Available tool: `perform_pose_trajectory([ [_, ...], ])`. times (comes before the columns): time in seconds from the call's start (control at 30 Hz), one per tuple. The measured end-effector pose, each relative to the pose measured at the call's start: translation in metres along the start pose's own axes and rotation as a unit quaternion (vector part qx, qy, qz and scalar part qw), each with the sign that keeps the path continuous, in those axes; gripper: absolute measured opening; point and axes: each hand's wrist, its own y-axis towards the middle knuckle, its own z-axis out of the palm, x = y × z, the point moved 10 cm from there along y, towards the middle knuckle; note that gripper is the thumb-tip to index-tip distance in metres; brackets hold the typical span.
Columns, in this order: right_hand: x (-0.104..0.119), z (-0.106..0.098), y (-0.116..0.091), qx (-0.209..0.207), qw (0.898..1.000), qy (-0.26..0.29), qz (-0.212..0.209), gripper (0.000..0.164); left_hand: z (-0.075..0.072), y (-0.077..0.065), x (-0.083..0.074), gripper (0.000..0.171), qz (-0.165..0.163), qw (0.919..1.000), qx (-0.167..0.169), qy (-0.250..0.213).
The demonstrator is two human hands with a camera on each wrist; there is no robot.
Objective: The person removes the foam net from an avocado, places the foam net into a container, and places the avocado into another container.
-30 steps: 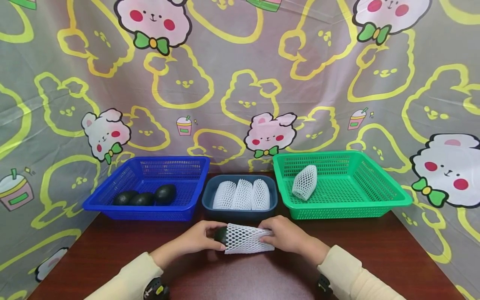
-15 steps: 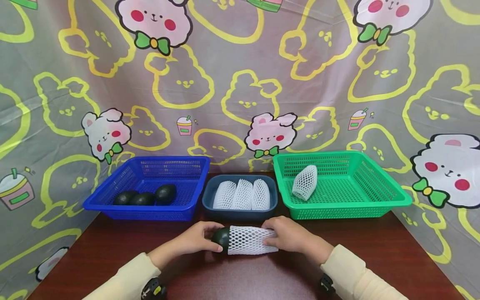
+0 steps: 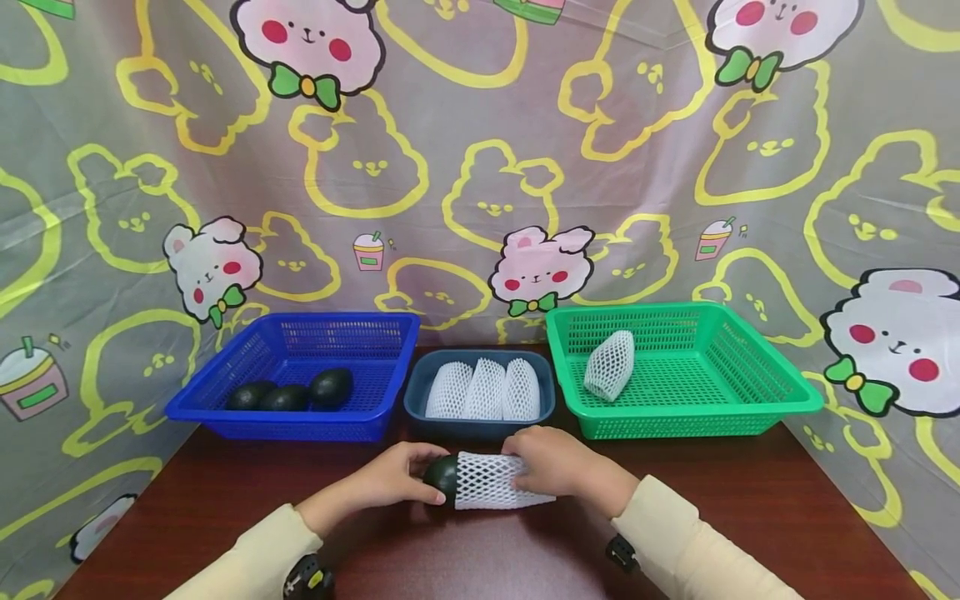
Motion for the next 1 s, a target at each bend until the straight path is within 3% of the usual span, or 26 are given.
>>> perform_pose_trajectory([
  [0.27,0.001,0.002,0.002,0.005,1.0,-0.016,0.005,0.008,0.0,-0.001,-0.002,0.055,0.002,0.9999,0.0,0.012],
  [0.7,-0.005,-0.016,-0.015,-0.035,0.999,0.001,0.009,0.01,-0.016,-0.013,-0.008,0.054,0.0,0.9997,-0.005,-0.026],
  [1.0,-0.006,-0.037,-0.025,-0.061,0.998,-0.009,0.028,0.021,-0.03,-0.02,0.0,0.058,-0.011,0.9996,-0.017,-0.018],
])
